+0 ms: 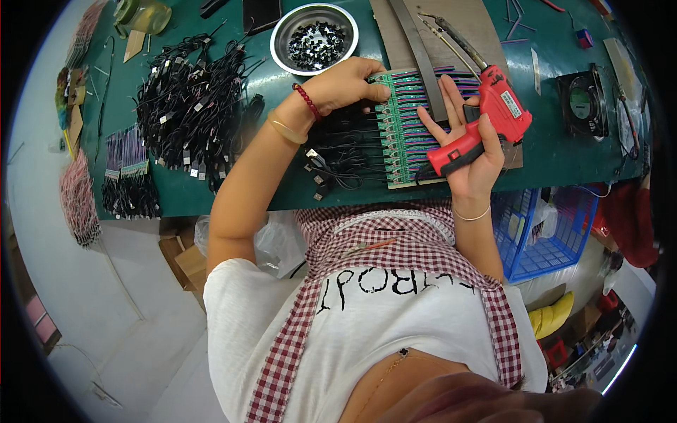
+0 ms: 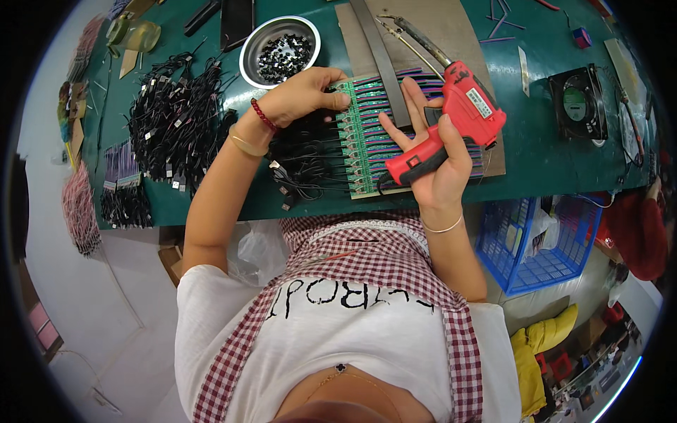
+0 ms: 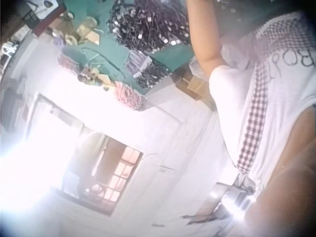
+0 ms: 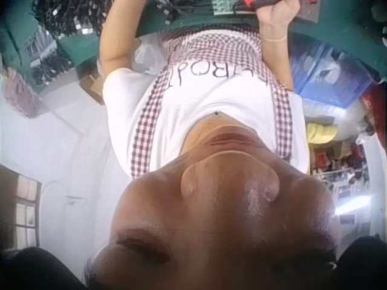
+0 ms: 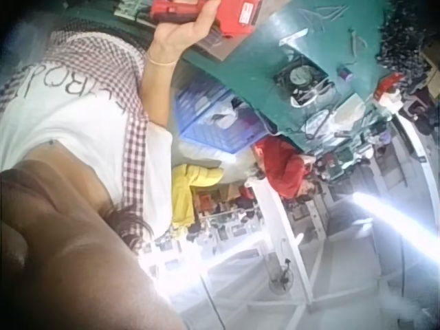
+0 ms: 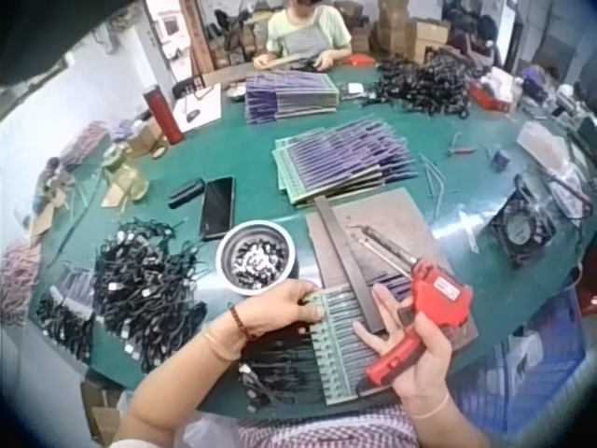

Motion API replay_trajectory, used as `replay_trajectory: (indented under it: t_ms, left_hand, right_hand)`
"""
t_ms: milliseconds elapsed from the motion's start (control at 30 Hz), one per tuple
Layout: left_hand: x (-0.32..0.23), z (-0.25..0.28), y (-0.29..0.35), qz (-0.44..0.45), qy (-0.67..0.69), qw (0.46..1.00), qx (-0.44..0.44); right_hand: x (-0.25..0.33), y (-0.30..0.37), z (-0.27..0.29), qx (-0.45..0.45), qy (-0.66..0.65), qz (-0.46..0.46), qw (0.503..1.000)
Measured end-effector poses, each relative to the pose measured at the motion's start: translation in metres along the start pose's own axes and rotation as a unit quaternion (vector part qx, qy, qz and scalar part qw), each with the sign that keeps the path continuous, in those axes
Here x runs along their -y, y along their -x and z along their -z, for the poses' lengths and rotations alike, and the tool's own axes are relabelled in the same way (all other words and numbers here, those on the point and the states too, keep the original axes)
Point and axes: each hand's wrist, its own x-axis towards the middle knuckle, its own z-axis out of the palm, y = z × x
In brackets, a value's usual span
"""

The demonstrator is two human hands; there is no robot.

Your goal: The person assembles cables or components onto a circuit board by hand, using a soldering iron to attach them.

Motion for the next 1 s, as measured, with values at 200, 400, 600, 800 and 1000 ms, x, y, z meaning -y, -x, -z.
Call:
replay_trajectory:
  t_ms: [200, 400, 600, 800, 1000]
  left_hand:
    - [0.005, -0.003, -0.005, 0.02, 0.137, 0.99, 0.024]
    - [0.001, -0.003, -0.007, 0.038, 0.132, 0.99, 0.037]
    - [-0.011, 0.0, -0.006, 0.039, 0.122, 0.989, 0.078]
    - [-0.016, -0.01, -0.006, 0.086, 0.04, 0.995, -0.007]
    - [-0.024, -0.016, -0.007, 0.114, -0.005, 0.992, -0.046]
  right_hand:
    - [0.001, 0.001, 0.0, -0.014, 0.007, 0.003, 1.0]
    - [0.003, 0.002, 0.002, -0.011, 0.002, 0.012, 1.0]
    - [0.004, 0.001, 0.004, -0.019, 0.0, 0.012, 1.0]
    - [0.003, 0.001, 0.002, -0.031, -0.007, 0.006, 0.999]
    - [0.005, 0.002, 0.003, -0.026, 0.002, 0.01, 1.0]
